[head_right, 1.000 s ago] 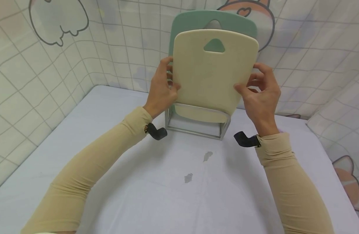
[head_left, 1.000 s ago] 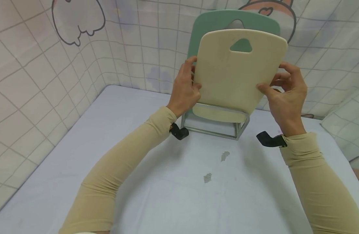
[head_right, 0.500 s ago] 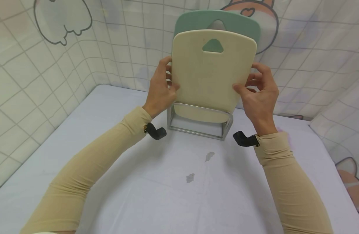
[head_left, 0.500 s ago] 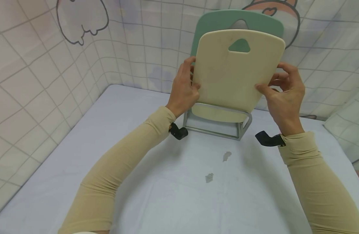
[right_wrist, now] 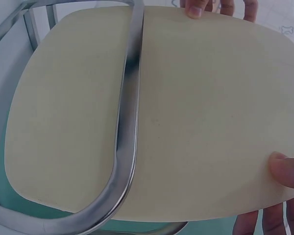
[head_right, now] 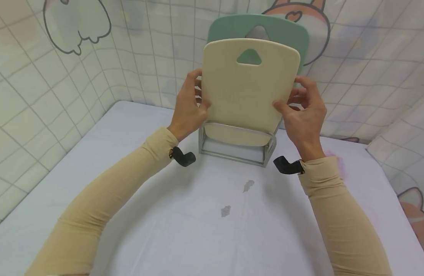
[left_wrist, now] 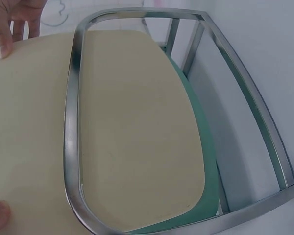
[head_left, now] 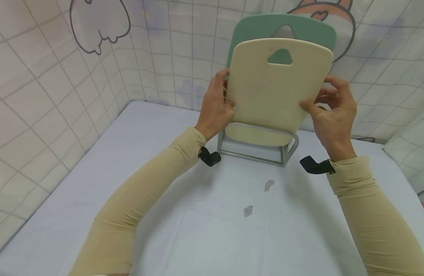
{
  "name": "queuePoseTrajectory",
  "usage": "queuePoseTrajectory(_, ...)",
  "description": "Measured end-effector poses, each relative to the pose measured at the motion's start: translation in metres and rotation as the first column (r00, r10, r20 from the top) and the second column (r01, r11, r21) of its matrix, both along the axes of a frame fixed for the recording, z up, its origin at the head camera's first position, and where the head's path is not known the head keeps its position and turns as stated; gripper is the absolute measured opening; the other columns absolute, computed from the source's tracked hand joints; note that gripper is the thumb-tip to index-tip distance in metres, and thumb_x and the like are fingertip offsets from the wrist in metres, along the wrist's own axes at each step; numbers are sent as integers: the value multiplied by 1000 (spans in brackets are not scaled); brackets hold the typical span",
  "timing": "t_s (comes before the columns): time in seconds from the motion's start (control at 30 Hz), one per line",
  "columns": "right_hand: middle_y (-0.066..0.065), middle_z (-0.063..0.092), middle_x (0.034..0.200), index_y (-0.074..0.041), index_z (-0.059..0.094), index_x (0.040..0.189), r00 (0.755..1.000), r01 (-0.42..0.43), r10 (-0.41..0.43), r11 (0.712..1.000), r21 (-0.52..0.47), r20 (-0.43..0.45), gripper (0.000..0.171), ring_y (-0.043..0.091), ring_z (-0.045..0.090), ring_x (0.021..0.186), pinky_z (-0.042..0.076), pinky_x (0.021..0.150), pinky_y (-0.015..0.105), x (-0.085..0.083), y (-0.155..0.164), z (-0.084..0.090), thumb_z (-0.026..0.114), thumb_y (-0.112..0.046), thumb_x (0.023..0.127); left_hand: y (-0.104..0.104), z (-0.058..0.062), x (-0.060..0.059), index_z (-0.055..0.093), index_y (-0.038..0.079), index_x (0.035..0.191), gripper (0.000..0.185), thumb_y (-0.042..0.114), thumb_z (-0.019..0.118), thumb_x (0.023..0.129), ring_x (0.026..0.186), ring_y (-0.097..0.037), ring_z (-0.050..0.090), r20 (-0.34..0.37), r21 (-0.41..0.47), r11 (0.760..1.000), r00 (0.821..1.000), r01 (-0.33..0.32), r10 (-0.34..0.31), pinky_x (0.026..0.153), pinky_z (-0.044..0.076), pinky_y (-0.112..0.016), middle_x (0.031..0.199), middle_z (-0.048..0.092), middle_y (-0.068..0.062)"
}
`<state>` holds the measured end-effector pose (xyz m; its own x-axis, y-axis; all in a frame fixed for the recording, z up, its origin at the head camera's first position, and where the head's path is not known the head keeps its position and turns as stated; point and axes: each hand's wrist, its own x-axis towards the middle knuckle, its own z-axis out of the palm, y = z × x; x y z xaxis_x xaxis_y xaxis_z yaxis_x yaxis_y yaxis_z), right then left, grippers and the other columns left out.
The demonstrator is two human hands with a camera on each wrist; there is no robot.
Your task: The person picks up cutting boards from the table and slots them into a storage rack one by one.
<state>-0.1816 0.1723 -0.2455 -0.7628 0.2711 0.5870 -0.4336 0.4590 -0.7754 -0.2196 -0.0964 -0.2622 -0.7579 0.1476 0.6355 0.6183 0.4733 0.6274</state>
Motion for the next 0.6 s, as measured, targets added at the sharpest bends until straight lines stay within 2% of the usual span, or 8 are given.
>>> queuePoseTrajectory(0.23, -17, 67, 93, -23, 67, 130, 999, -38, 37, 999, -13, -32, 55, 5, 67, 84, 54, 81, 18, -2, -1, -8, 81, 1, 82, -3, -6, 2, 39, 8, 147, 69, -15, 58, 85, 99, -28, 58, 25, 10, 1000, 1000, -5, 5, 86, 55, -34, 118, 55, -18)
queuePoseTrajectory(0.43, -15, 66, 91, -23, 67, 129, 998, -47, 46, 999, -11, -43, 56, 7, 67, 86, 55, 77, 16, -5, -1, -6, 82, 2, 81, -5, -4, 1, 39, 7, 146, 68, -16, 58, 85, 98, -28, 58, -1, 11, 1000, 1000, -3, 3, 84, 55, -35, 118, 55, -19)
queuePoseTrajectory(0.6, -16, 66, 93, -23, 67, 130, 998, -50, 49, 999, -9, -39, 54, 7, 67, 87, 55, 80, 17, -6, -2, -6, 81, 0, 83, -5, -3, 0, 39, 7, 147, 70, -16, 59, 84, 97, -29, 59, 7, 11, 1000, 1000, -1, 1, 84, 55, -35, 118, 55, -19)
